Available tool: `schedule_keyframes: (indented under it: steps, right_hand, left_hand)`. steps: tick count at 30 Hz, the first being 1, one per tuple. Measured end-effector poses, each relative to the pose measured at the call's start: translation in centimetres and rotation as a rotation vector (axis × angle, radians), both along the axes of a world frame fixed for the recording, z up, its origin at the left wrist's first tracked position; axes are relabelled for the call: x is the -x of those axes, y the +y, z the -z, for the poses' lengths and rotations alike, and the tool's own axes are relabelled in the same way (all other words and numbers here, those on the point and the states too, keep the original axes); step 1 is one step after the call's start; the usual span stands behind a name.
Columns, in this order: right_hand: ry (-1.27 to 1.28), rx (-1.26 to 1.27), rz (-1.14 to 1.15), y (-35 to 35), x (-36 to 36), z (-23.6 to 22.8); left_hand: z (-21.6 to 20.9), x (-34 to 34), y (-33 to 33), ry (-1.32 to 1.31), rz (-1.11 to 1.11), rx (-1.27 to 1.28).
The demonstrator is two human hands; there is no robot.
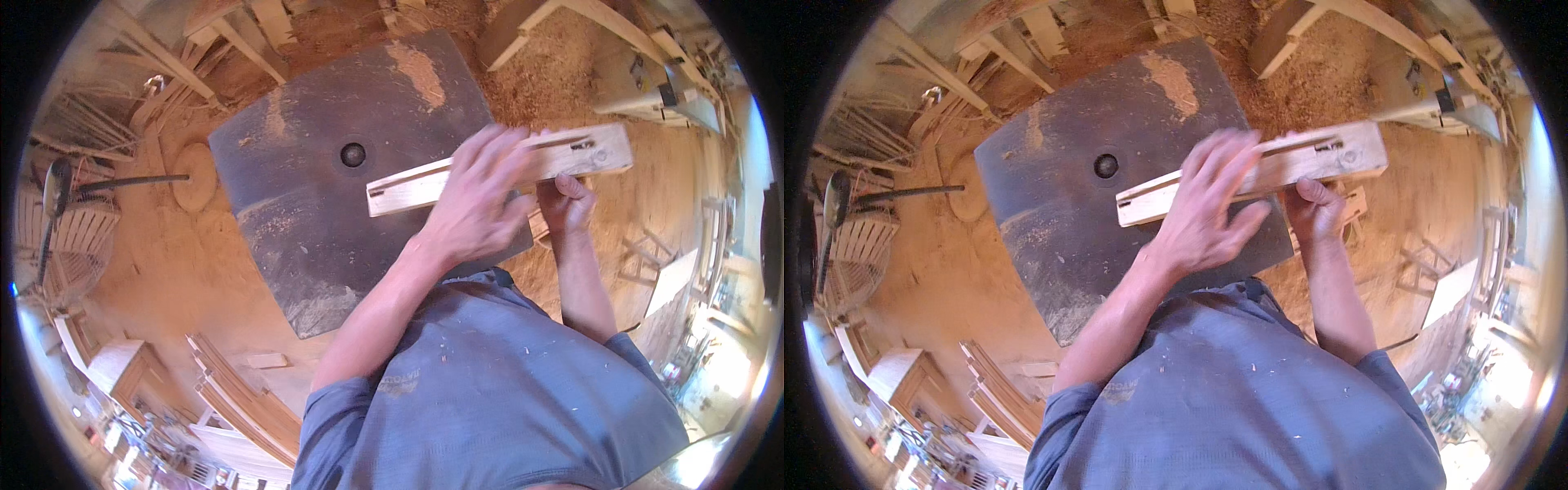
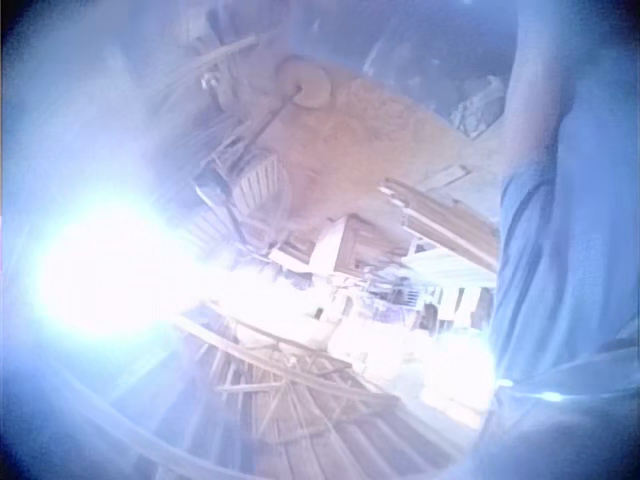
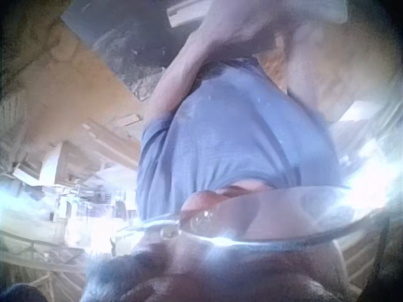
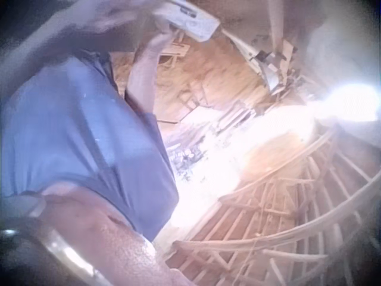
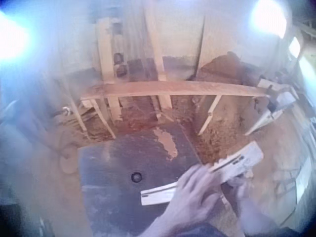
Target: The person picks up a wooden board from a stack, passes its edge through a routing machine on a table, and then returns it to the stack.
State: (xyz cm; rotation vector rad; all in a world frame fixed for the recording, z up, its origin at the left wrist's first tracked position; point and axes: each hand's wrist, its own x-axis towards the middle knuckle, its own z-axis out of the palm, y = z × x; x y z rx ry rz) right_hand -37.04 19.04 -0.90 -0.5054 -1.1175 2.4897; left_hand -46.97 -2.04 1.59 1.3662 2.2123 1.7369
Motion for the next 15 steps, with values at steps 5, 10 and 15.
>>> schedule_keyframes:
  steps: [5,10,15]
  right_hand:
    - [-0.225,0.498,0.339,-1.0,-7.7,6.9]
    - [-0.784,0.637,-0.272,-2.0,-11.7,7.2]
    - [-0.602,-1.308,-0.345,-1.3,-9.1,2.1]
  left_hand:
    - [6.8,-6.3,-6.4,-0.089,-0.036,0.466]
    - [8.0,-5.3,-7.9,-0.081,-0.155,0.630]
    - [10.8,-2.4,-11.8,-0.026,-0.562,0.578]
